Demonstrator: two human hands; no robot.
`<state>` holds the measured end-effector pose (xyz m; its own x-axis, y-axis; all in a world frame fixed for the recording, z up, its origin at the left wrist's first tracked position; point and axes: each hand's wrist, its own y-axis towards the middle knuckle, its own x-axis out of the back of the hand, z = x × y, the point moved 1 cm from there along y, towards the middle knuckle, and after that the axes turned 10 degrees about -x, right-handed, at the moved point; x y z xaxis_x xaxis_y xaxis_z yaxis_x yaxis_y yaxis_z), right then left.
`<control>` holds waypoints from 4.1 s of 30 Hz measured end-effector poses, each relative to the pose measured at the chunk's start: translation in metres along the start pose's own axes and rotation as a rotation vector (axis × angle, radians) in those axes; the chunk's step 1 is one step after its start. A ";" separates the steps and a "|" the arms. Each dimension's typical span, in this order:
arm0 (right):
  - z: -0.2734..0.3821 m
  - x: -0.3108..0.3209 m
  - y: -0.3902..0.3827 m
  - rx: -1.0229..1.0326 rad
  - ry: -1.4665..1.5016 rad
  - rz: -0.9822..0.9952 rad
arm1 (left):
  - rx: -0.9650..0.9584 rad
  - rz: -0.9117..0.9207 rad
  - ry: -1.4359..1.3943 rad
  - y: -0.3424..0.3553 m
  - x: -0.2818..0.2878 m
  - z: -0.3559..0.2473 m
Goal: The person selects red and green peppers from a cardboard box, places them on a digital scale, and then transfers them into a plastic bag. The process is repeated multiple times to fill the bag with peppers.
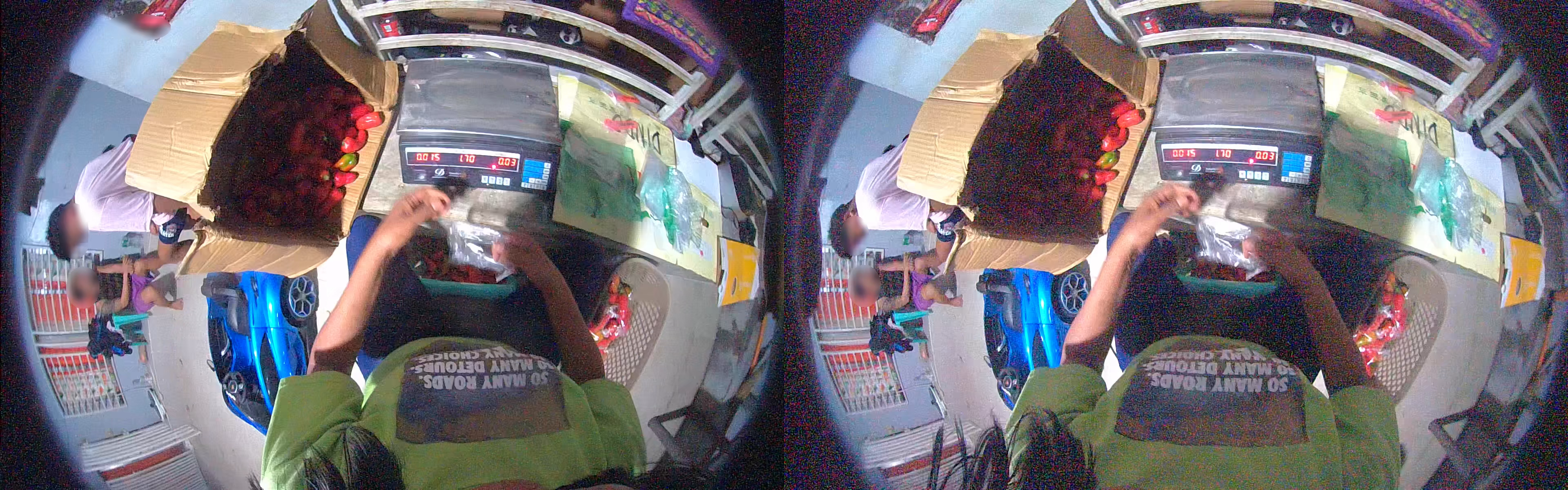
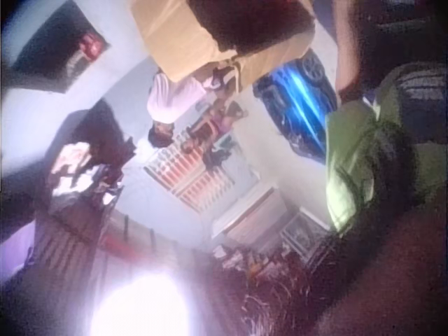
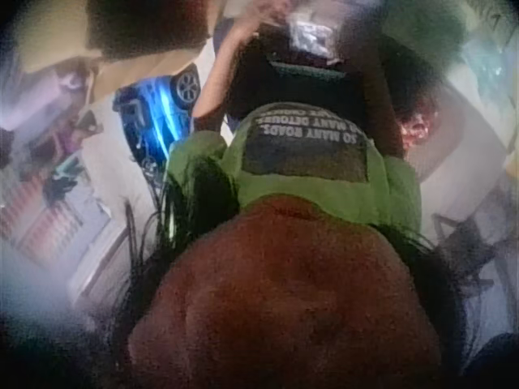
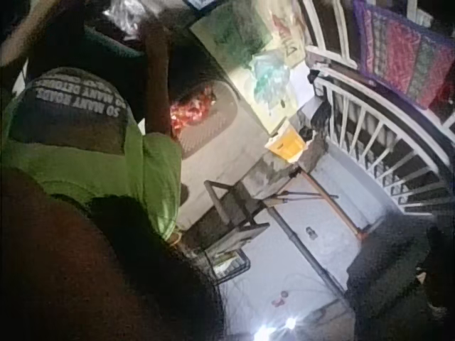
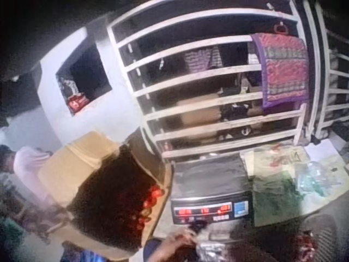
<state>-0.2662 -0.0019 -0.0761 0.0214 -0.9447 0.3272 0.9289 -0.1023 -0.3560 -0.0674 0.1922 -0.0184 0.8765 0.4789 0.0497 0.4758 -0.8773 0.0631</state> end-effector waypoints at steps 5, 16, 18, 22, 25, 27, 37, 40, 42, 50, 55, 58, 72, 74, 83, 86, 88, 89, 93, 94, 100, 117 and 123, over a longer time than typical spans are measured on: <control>-0.041 -0.033 0.016 -0.113 0.189 0.091 | -0.327 -1.009 1.183 0.052 0.134 -0.021; -0.174 -0.062 0.058 0.062 0.341 -0.008 | 0.558 -0.602 1.207 0.055 0.233 0.040; -0.163 -0.073 0.064 -0.108 0.376 0.053 | 0.604 -0.639 1.213 0.037 0.254 0.027; -0.149 -0.066 0.069 -0.113 0.202 -0.013 | 0.755 -0.590 1.214 0.045 0.282 0.023; -0.144 -0.065 0.064 -0.140 0.161 -0.011 | 0.838 -0.548 1.217 0.046 0.296 0.024; -0.173 -0.073 0.063 -0.062 0.181 -0.105 | 0.834 -0.502 1.220 0.067 0.295 0.024; -0.218 -0.088 0.069 -0.082 0.319 -0.068 | 0.867 -0.443 1.181 0.065 0.309 0.033; -0.193 -0.069 0.071 -0.198 0.039 0.003 | 0.877 -0.456 1.172 0.047 0.317 0.028; -0.195 -0.069 0.065 -0.379 0.052 0.032 | 0.851 -0.432 1.162 0.056 0.313 0.030; -0.175 -0.060 0.061 -0.490 -0.151 0.092 | 0.821 -0.415 1.146 0.047 0.317 0.032; -0.246 -0.064 0.060 -0.082 -0.539 -0.135 | 0.775 -0.404 1.118 0.059 0.311 0.035; -0.254 -0.084 0.069 -0.356 -0.222 -0.233 | 0.776 -0.418 1.134 0.055 0.310 0.031; -0.130 -0.066 0.043 -0.043 0.102 -0.178 | -0.260 -0.575 0.847 0.101 0.087 -0.037; -0.167 -0.060 0.053 0.036 -0.024 -0.194 | -0.442 -0.467 0.830 0.146 0.043 -0.047; -0.122 -0.050 0.038 -0.033 0.272 -0.203 | -0.161 -0.266 1.215 0.231 -0.029 0.013; -0.081 -0.040 0.009 0.048 0.064 -0.439 | -0.399 -0.470 1.280 0.219 -0.022 0.017; -0.060 -0.033 -0.005 -0.001 -0.133 -0.474 | -0.441 -0.447 1.201 0.214 -0.023 0.012; -0.048 -0.017 -0.008 -0.076 -0.211 -0.424 | -0.460 -0.445 1.159 0.213 -0.024 0.008; -0.076 0.020 -0.025 0.097 -0.140 -0.890 | -0.474 -0.344 1.208 0.209 -0.034 0.005; -0.073 0.037 -0.034 -0.005 -0.125 -0.923 | -0.478 -0.335 1.208 0.203 -0.030 0.008; -0.128 0.248 0.020 0.065 -0.172 -1.451 | -0.518 -0.339 1.269 0.191 -0.032 -0.007; -0.271 0.449 0.169 -0.671 -0.726 -1.043 | -0.251 -0.402 0.863 0.062 -0.047 -0.063; -0.249 0.447 0.138 -0.563 -0.758 -1.228 | -0.305 -0.382 0.752 0.045 -0.056 -0.072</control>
<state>-0.2208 -0.5161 -0.1970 -0.2865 0.1608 0.9445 0.2644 -0.9343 0.2392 -0.1003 0.1282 0.0535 0.3309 0.7248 0.6043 0.5906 -0.6585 0.4664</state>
